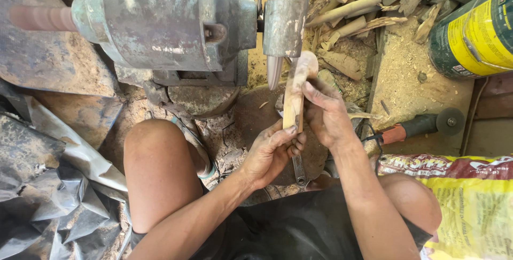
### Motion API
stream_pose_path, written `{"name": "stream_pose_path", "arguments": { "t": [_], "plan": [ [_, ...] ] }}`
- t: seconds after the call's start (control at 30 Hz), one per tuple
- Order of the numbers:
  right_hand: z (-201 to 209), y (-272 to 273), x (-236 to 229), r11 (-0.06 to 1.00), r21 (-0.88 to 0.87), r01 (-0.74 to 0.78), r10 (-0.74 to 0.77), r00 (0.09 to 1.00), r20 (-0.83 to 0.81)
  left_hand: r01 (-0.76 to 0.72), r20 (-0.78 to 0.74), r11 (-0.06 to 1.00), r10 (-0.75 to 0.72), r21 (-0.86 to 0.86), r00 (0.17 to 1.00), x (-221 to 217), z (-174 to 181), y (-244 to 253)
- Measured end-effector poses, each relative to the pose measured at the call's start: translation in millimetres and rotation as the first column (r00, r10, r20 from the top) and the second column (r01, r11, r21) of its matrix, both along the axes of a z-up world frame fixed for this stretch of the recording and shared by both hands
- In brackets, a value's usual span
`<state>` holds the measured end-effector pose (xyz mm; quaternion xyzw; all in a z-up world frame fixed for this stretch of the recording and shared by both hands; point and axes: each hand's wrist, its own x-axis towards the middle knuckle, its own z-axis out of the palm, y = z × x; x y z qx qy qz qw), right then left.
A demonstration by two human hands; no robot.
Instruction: The person holds a curved wooden piece against a rotating grinding wheel, shaping and smoothing its surface. They repeatedly rotate the piece to grind different sides and edges.
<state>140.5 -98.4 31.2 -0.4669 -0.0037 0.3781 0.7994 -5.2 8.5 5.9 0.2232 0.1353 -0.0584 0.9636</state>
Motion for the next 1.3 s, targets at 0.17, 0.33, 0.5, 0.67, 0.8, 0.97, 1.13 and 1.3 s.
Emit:
{"name": "stream_pose_path", "arguments": {
  "t": [0.17, 0.33, 0.5, 0.67, 0.8, 0.97, 1.13, 1.3],
  "plan": [
    [3, -8, 2, 0.99, -0.032, -0.135, 0.135, 0.991, -0.001, -0.005, -0.011, 1.0, 0.005, -0.001, 1.0, 4, 6, -4],
    [-3, -3, 7, 0.995, -0.088, -0.049, 0.055, 0.996, 0.075, 0.001, -0.044, 0.994, 0.004, 0.112, 0.999, 18, -3, -22],
    [3, 10, 13, 0.998, -0.03, -0.055, 0.059, 0.986, 0.153, -0.105, -0.141, 0.968, 0.139, 0.226, 0.98, 39, -11, -25],
    [5, 16, 24, 0.99, -0.111, -0.092, 0.113, 0.972, 0.205, -0.13, -0.107, 0.926, 0.179, 0.355, 0.978, 53, -13, -21],
    [-2, 24, 32, 0.996, -0.075, -0.054, 0.068, 0.976, 0.206, -0.147, -0.115, 0.902, 0.21, 0.406, 0.971, 64, -15, -16],
    [-12, 36, 42, 0.999, -0.037, -0.017, 0.026, 0.964, 0.264, -0.211, -0.08, 0.901, 0.26, 0.38, 0.962, 79, -18, -10],
    [-17, 41, 46, 1.0, -0.02, 0.016, -0.009, 0.954, 0.3, -0.191, -0.117, 0.9, 0.254, 0.392, 0.96, 85, -21, -5],
    [-18, 42, 48, 0.999, 0.035, 0.017, -0.026, 0.957, 0.288, -0.235, -0.08, 0.89, 0.287, 0.392, 0.954, 90, -22, -5]
  ]
}}
